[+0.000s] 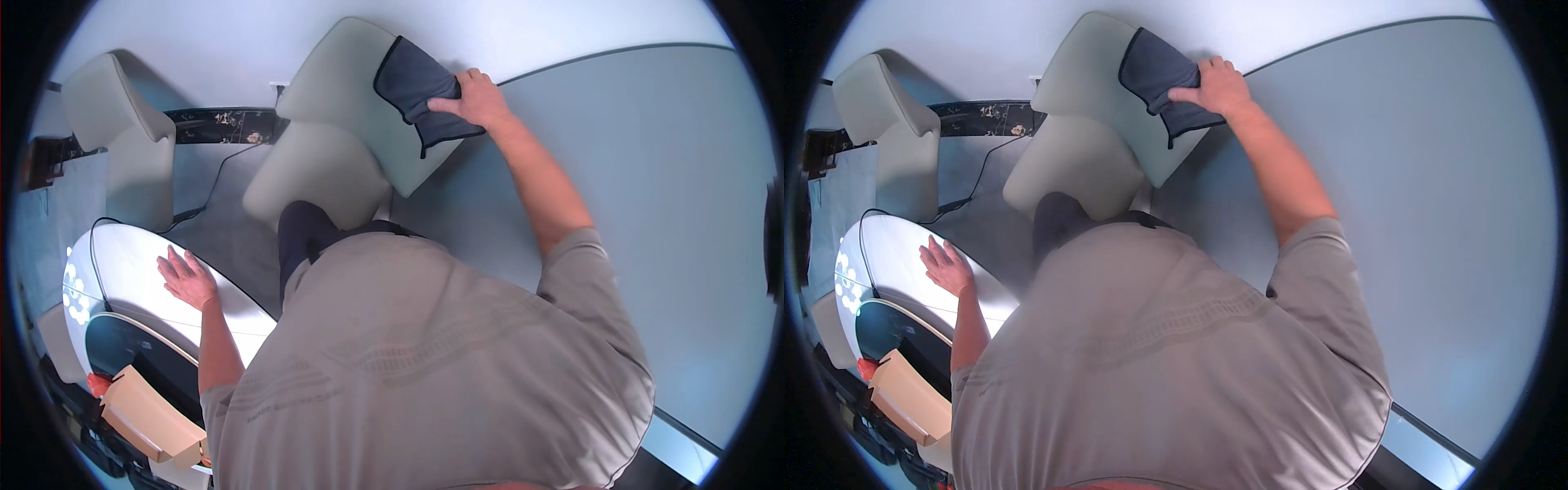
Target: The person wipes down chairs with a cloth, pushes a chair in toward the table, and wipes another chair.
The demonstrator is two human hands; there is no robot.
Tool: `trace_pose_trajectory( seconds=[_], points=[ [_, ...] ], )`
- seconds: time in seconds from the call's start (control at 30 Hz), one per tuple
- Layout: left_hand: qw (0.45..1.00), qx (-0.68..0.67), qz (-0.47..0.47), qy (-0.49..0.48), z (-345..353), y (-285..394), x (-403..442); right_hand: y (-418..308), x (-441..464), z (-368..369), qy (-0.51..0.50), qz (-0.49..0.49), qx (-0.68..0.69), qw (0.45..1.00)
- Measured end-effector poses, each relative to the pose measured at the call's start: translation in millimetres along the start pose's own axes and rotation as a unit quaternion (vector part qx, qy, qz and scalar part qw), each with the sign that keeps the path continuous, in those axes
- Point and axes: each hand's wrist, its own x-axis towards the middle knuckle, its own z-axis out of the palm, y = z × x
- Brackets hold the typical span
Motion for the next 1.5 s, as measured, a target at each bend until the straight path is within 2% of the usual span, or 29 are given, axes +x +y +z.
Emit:
trace_pose_trajectory(
  seconds=[0.03, 0.1, 0.13, 0.27, 0.33, 0.37, 0.43, 0.47, 0.57, 0.63, 0.73, 0.97, 1.07, 1.13, 1.27, 1.33, 1.43, 1.5],
  points=[
    [1.000, -0.002, 0.002, 0.003, -0.3, 0.1, -0.5, -5.0, 0.0, 5.3, -0.001, 0.000, 0.000, 1.000],
    [1.000, 0.001, 0.001, 0.001, 1.6, -2.0, -1.2, -25.6, -4.2, 22.2, -0.007, 0.083, 0.068, 0.994],
    [1.000, 0.004, 0.000, -0.001, 1.6, -2.7, -0.6, -34.9, -7.3, 25.9, 0.057, 0.081, 0.036, 0.994],
    [1.000, 0.014, 0.001, -0.007, -2.0, -3.5, -0.2, -32.6, -10.5, 29.6, 0.043, 0.090, 0.035, 0.994],
    [1.000, 0.002, 0.002, 0.004, 0.3, -0.8, -0.7, -13.8, -17.7, 23.3, 0.051, -0.025, 0.035, 0.998],
    [1.000, 0.001, -0.001, 0.005, 0.8, 0.1, -0.6, -6.9, -24.4, 22.5, 0.052, -0.028, 0.034, 0.998],
    [1.000, -0.005, 0.000, 0.000, -1.4, -0.1, -0.3, -1.8, -40.3, 23.3, 0.096, -0.111, 0.020, 0.989],
    [1.000, -0.004, -0.004, -0.001, -1.6, -0.8, -0.2, -4.8, -44.0, 25.1, 0.096, -0.114, 0.019, 0.989],
    [1.000, -0.008, -0.005, -0.001, -1.6, -0.5, -2.8, -15.4, -44.5, 20.8, 0.076, -0.080, -0.016, 0.994],
    [1.000, -0.004, 0.000, 0.001, -0.8, -1.1, -1.4, -31.4, -37.6, 5.9, -0.041, 0.026, -0.013, 0.999],
    [1.000, -0.006, -0.002, 0.006, -0.8, 0.5, -1.4, -33.6, -22.0, 14.9, -0.002, 0.073, -0.012, 0.997],
    [1.000, -0.007, -0.001, 0.001, 0.9, -3.9, 0.3, -14.4, 0.6, 23.5, 0.002, 0.049, -0.006, 0.999],
    [1.000, -0.010, -0.007, 0.005, 3.5, -1.8, -0.1, -17.9, -5.2, 18.5, -0.049, 0.079, -0.010, 0.996],
    [1.000, -0.004, -0.011, -0.002, 2.0, -2.5, 0.5, -12.5, -30.4, 29.0, 0.116, -0.069, -0.027, 0.991],
    [1.000, -0.010, -0.010, 0.000, 0.6, -2.4, -1.1, -17.7, -39.6, 22.2, 0.120, -0.091, -0.056, 0.987],
    [1.000, -0.007, -0.009, 0.004, 0.4, -0.5, -1.1, -27.2, -27.6, 16.1, 0.004, 0.024, -0.023, 0.999],
    [1.000, -0.002, -0.008, -0.001, -0.8, -0.3, -1.0, -24.3, -8.0, 17.6, -0.055, 0.070, 0.005, 0.996],
    [1.000, -0.003, -0.004, -0.002, -0.5, -1.9, -1.7, -22.6, -10.7, 20.7, -0.054, 0.069, -0.003, 0.996]
  ],
)
